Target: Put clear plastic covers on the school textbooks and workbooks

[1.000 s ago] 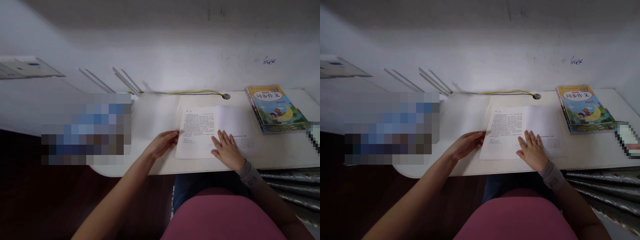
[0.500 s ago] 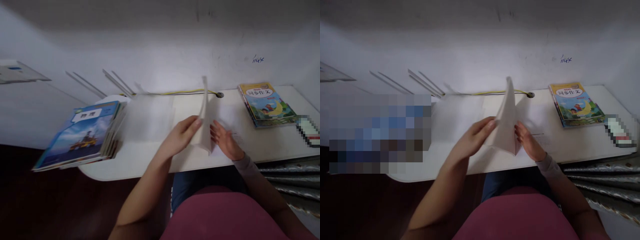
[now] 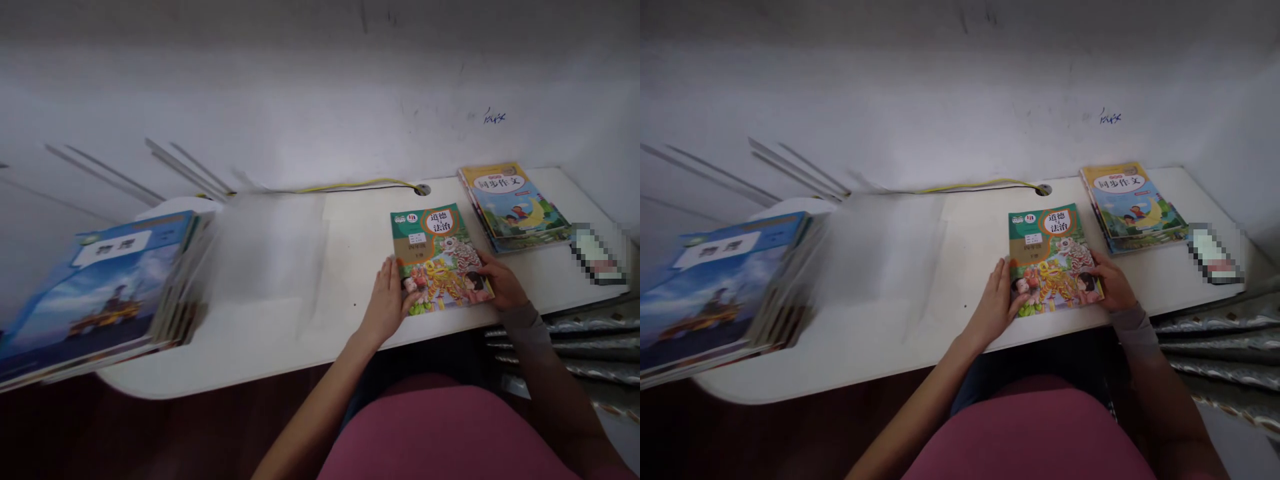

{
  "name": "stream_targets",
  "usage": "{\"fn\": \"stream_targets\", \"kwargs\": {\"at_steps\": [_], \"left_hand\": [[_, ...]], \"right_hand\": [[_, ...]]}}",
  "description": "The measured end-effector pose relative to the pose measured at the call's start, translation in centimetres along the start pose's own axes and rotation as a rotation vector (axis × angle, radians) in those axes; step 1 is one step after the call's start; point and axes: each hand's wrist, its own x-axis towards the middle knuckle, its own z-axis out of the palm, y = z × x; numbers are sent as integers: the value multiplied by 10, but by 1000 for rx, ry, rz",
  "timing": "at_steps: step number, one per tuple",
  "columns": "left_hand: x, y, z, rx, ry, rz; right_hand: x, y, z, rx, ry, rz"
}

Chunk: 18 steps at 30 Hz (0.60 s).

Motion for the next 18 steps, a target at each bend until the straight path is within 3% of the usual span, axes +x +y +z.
{"fn": "stream_targets", "kwargs": {"at_steps": [6, 11, 18], "left_hand": [[-1, -1, 6, 167, -10, 61], [-2, 0, 6, 206, 17, 79], [-2, 0, 5, 220, -5, 83]], "right_hand": [[-7, 8, 10, -282, 220, -23], [-14, 4, 19, -431, 172, -16], [-14, 2, 15, -336, 129, 6]]}}
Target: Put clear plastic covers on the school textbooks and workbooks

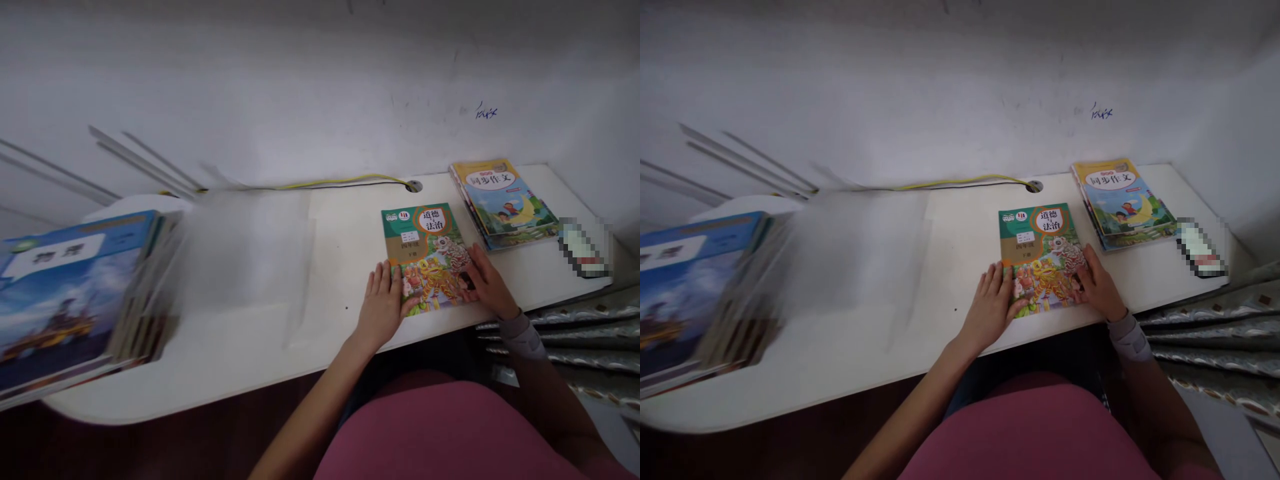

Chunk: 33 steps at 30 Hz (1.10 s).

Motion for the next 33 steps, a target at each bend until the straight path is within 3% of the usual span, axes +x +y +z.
{"fn": "stream_targets", "kwargs": {"at_steps": [4, 8, 12, 16, 19, 23, 26, 33], "left_hand": [[1, 4, -1, -12, -6, -19], [3, 8, -6, -98, -11, -33], [-2, -2, -24, -202, -23, 10], [-23, -31, -39, -86, 13, -166], [-43, -55, -41, -80, 68, -313], [-61, -70, -39, -237, 148, -330], [-62, -68, -40, -278, 166, -337], [-55, -58, -41, -136, 106, -309]], "right_hand": [[1, -21, -14, 57, -13, -49], [13, -66, -21, -26, -252, -259], [35, -102, 9, -234, -516, -613], [47, -117, 57, -476, -512, -836], [47, -124, 83, -646, -508, -887], [45, -134, 99, -779, -528, -899], [45, -140, 106, -809, -529, -910], [41, -142, 115, -858, -540, -956]]}}
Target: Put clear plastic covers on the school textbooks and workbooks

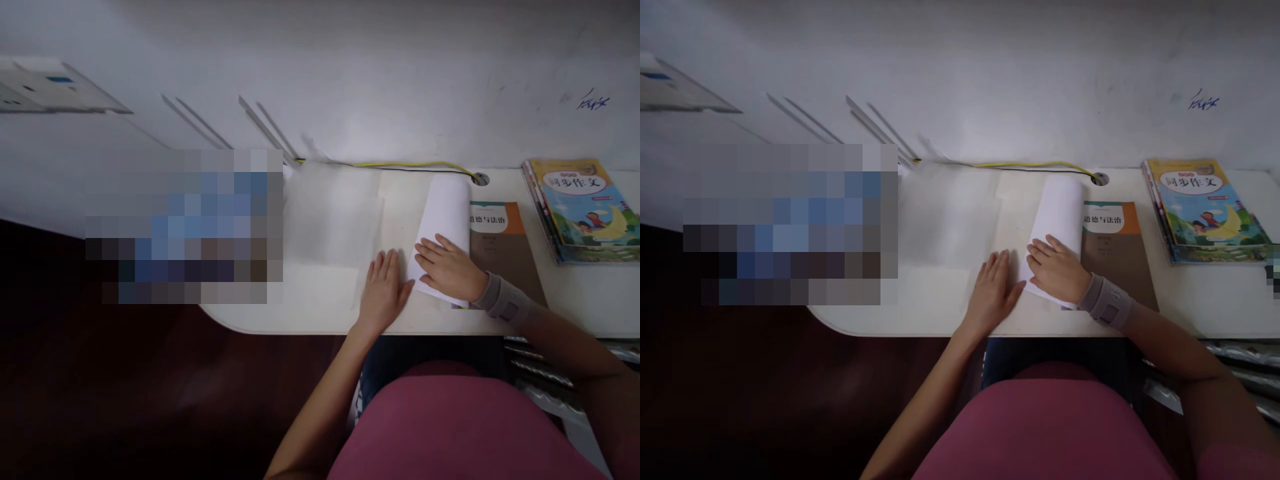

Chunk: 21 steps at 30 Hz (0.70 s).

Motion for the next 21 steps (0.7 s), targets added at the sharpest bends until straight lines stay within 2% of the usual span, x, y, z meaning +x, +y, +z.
{"fn": "stream_targets", "kwargs": {"at_steps": [6, 11, 16, 21], "left_hand": [[-1, -2, -7, -1, -56, 26], [-1, -2, -14, -7, -118, 74], [-2, -5, -11, -11, -78, 88], [-6, -18, -15, 40, -71, 133]], "right_hand": [[2, -3, 0, 58, 21, -25], [2, 4, -5, 58, 56, 57], [-1, -6, -1, -4, -23, 23], [-10, -22, 5, -82, -17, 19]]}}
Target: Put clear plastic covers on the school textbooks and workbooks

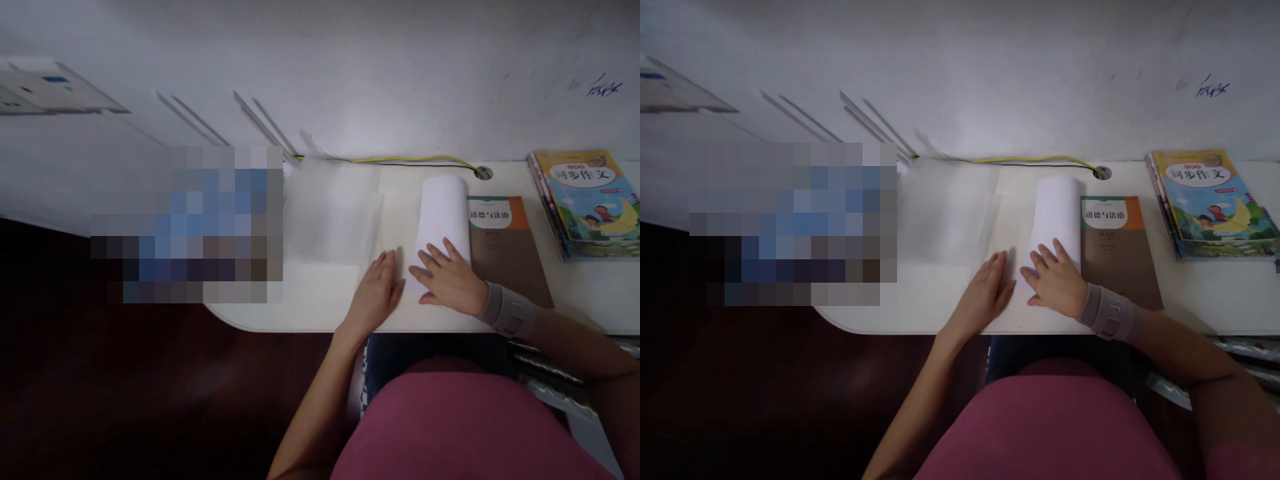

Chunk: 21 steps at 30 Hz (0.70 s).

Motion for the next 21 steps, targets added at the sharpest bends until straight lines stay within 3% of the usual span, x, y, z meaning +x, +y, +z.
{"fn": "stream_targets", "kwargs": {"at_steps": [4, 14, 21], "left_hand": [[-5, -7, -5, 88, 2, 21], [-7, -7, 2, 56, 168, 50], [-9, -6, -1, 2, 225, -24]], "right_hand": [[-5, 1, 1, -3, -5, 17], [-6, 4, 3, -5, -12, 7], [-6, 4, 6, -8, 2, 12]]}}
